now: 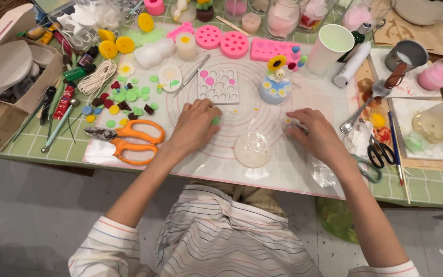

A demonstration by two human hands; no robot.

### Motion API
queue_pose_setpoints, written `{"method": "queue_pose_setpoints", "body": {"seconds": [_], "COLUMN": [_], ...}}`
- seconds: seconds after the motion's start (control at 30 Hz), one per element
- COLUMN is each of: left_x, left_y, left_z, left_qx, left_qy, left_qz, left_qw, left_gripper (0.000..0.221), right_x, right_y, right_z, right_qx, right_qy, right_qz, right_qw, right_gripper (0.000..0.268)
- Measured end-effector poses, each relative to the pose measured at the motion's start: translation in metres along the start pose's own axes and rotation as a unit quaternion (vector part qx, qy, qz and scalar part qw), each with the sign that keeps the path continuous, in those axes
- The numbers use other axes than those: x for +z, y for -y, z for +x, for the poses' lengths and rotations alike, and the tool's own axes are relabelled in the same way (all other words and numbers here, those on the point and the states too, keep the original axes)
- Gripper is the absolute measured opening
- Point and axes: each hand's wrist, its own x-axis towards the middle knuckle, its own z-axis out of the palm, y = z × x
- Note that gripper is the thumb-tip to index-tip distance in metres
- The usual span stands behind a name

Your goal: The recorder is decorating a small blue candle by attaching various wax shapes and charms.

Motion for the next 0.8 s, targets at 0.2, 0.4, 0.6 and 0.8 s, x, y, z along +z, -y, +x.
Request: {"method": "queue_pose_setpoints", "body": {"seconds": [0.2,0.4,0.6,0.8], "left_x": [0.003,-0.008,-0.016,-0.047], "left_y": [0.017,0.025,0.043,0.073], "left_z": [-0.024,-0.023,-0.027,-0.026], "left_qx": [0.074,0.058,0.019,-0.034], "left_qy": [-0.092,-0.09,-0.098,-0.121], "left_qz": [-0.01,-0.028,0.013,0.004], "left_qw": [0.993,0.994,0.995,0.992], "left_gripper": [0.026,0.031,0.038,0.034], "right_x": [0.027,0.022,0.031,0.069], "right_y": [-0.024,-0.016,0.015,0.045], "right_z": [0.015,0.013,0.021,0.055], "right_qx": [-0.062,-0.027,-0.044,-0.056], "right_qy": [-0.027,-0.019,-0.018,0.025], "right_qz": [-0.092,-0.075,0.017,0.076], "right_qw": [0.993,0.997,0.999,0.995], "right_gripper": [0.034,0.024,0.029,0.031]}}
